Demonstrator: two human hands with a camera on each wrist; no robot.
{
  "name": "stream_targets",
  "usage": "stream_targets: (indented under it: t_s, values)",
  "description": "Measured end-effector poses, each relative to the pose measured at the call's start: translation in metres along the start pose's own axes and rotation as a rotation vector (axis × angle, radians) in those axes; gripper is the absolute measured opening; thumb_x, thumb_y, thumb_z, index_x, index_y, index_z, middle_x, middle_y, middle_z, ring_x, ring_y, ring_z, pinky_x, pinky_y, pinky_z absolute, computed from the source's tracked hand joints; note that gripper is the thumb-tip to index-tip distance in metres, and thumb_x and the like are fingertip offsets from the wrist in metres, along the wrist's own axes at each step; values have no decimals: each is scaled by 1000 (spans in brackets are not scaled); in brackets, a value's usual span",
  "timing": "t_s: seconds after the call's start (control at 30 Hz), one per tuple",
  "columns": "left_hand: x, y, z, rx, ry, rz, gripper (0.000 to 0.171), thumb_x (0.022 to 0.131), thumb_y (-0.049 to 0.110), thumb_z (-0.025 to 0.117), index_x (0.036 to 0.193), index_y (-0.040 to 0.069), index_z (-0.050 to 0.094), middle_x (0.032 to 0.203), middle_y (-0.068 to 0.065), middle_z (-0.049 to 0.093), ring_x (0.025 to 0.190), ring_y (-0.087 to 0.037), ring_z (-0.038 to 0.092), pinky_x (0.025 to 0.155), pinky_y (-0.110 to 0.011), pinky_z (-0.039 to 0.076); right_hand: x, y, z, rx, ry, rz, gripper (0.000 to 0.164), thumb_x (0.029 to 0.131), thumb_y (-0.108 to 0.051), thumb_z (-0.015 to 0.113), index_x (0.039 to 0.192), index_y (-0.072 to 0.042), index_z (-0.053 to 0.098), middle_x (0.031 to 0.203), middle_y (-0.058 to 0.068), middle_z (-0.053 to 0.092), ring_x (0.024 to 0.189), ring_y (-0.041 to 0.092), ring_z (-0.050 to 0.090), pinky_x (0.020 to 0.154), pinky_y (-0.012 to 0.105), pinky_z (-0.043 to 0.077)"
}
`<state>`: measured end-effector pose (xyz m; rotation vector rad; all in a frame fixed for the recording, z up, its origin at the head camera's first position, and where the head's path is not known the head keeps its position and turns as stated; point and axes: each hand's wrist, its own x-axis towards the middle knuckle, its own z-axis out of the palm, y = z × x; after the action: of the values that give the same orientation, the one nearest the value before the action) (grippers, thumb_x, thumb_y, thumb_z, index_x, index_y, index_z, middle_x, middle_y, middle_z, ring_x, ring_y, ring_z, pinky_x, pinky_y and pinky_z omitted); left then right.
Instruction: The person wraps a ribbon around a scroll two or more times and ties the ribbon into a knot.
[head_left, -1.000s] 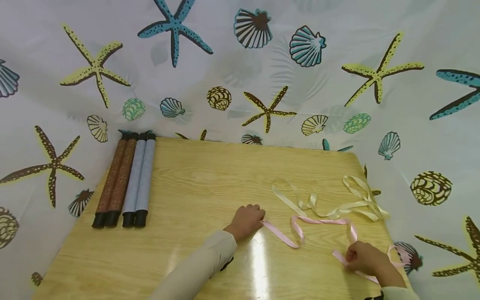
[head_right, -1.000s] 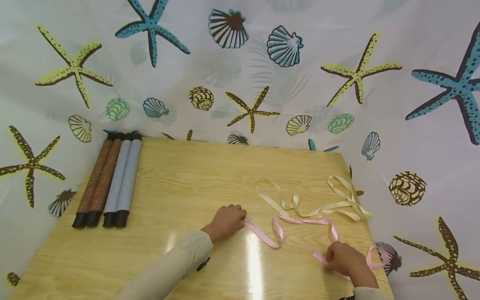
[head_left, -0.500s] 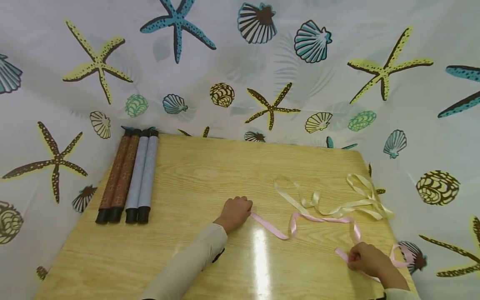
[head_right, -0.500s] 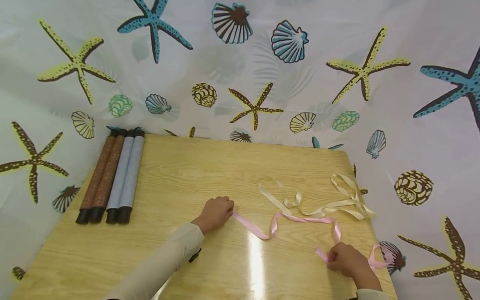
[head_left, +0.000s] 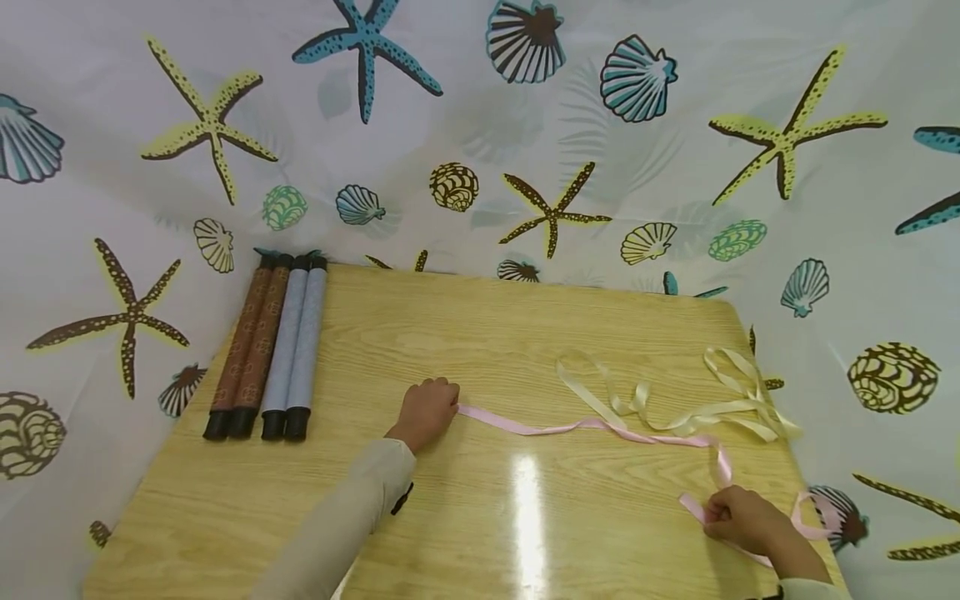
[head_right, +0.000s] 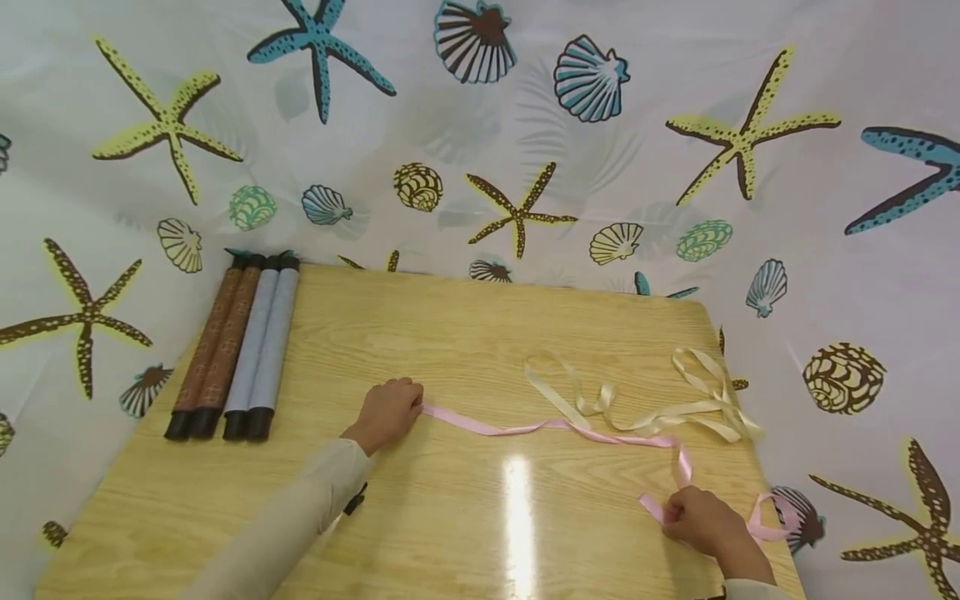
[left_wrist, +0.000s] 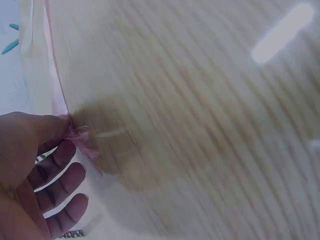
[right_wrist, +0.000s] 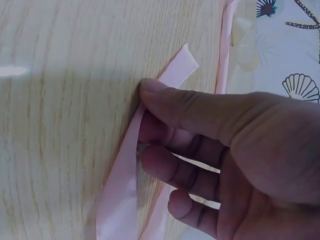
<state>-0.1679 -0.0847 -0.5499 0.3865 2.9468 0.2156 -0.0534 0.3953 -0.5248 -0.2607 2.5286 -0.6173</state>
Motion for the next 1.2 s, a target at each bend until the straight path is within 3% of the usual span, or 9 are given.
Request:
stream_targets:
  t_s: [0.37, 0.6, 0.73, 1.03, 1.2]
  values:
    - [-15, -59, -3, -28, 38, -103, 15, 92, 25, 72, 83, 15, 64, 83, -1, 65, 74, -20, 62, 67, -39, 52, 5, -2, 2, 9, -15, -38, 15, 88, -13, 72, 79, -10, 60, 66, -6, 43, 58, 0, 36, 55, 21, 31]
    - [-12, -89, -2, -12, 81, -100, 17, 93, 25, 72, 82, 15, 64, 81, -2, 70, 70, -20, 65, 65, -39, 52, -3, 3, 2, 51, -80, -27, 14, 93, -14, 67, 83, -7, 60, 65, -7, 40, 56, 0, 35, 54, 20, 33]
    - [-20, -109, -4, 15, 92, -165, 17, 92, 25, 72, 81, 15, 64, 83, -3, 71, 73, -22, 66, 68, -41, 53, 6, 1, 3, 49, -90, -71, 13, 94, -16, 66, 85, -7, 63, 65, -8, 43, 57, -1, 36, 53, 21, 34]
    - [-23, -131, -13, 80, 78, -185, 10, 94, 22, 70, 91, 12, 71, 89, -8, 73, 81, -29, 67, 78, -50, 53, 3, -1, 3, -37, 15, -54, 18, 91, -18, 70, 78, -12, 58, 66, -9, 44, 59, -2, 37, 57, 21, 33]
    - [-28, -142, -15, 120, 61, -223, 12, 94, 22, 69, 96, 11, 72, 98, -12, 69, 94, -34, 62, 85, -53, 48, 1, -2, 4, -34, 32, -53, 16, 90, -17, 71, 79, -12, 60, 66, -8, 46, 59, -2, 37, 57, 22, 34]
